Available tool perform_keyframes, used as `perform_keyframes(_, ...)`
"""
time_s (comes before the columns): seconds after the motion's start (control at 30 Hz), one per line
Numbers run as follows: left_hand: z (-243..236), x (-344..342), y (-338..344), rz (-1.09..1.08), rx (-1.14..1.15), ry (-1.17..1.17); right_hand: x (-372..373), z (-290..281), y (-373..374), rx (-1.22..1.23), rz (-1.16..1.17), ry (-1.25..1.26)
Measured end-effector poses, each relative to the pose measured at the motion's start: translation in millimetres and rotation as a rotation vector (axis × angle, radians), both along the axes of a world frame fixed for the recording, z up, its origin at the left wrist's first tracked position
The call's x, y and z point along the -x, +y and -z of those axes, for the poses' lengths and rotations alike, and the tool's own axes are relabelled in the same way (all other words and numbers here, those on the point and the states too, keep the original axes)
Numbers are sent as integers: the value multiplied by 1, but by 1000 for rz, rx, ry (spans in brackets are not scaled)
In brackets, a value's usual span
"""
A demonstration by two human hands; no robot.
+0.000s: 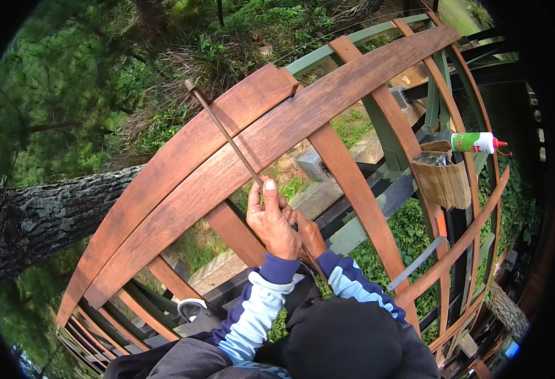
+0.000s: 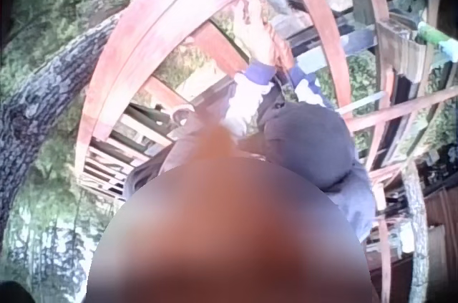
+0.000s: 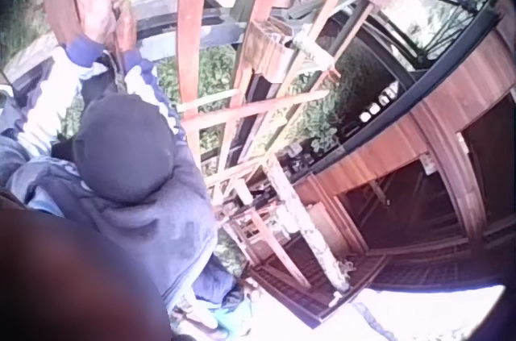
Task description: The person positions a curved wooden plank on a wooden frame, aligns it with a metal rod, and secures it using a nail gun. The person then removes the metal rod and walks along the structure.
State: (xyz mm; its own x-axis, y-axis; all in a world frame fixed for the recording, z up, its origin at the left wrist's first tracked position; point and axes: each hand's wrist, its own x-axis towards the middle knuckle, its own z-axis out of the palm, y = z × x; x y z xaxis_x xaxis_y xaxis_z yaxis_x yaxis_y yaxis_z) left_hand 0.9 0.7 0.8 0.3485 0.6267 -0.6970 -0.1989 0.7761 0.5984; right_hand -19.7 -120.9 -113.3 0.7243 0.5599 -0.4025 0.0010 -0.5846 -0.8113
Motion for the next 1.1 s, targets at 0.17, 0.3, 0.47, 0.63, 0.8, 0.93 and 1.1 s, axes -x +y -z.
perform_keyframes(0.17,3,1,-3,-22,-34,0,4,11,-8,117,-48,-171)
perform_keyframes(0.3,5,-1,-5,-35,-31,-14,1,5,-7,33,-27,-79)
perform_keyframes(0.47,4,0,-6,-36,-24,-6,-2,-1,-4,14,-28,-44)
perform_keyframes(0.63,6,1,-4,0,-56,18,-5,-1,-5,6,-36,-23)
perform_keyframes(0.8,6,2,-5,7,-3,10,-6,0,-6,3,-39,-6)
perform_keyframes(0.93,4,2,-5,-28,15,-15,-4,2,-5,-9,-30,27)
perform_keyframes(1.1,0,2,-4,-40,31,-16,-3,5,-4,-9,-19,54)
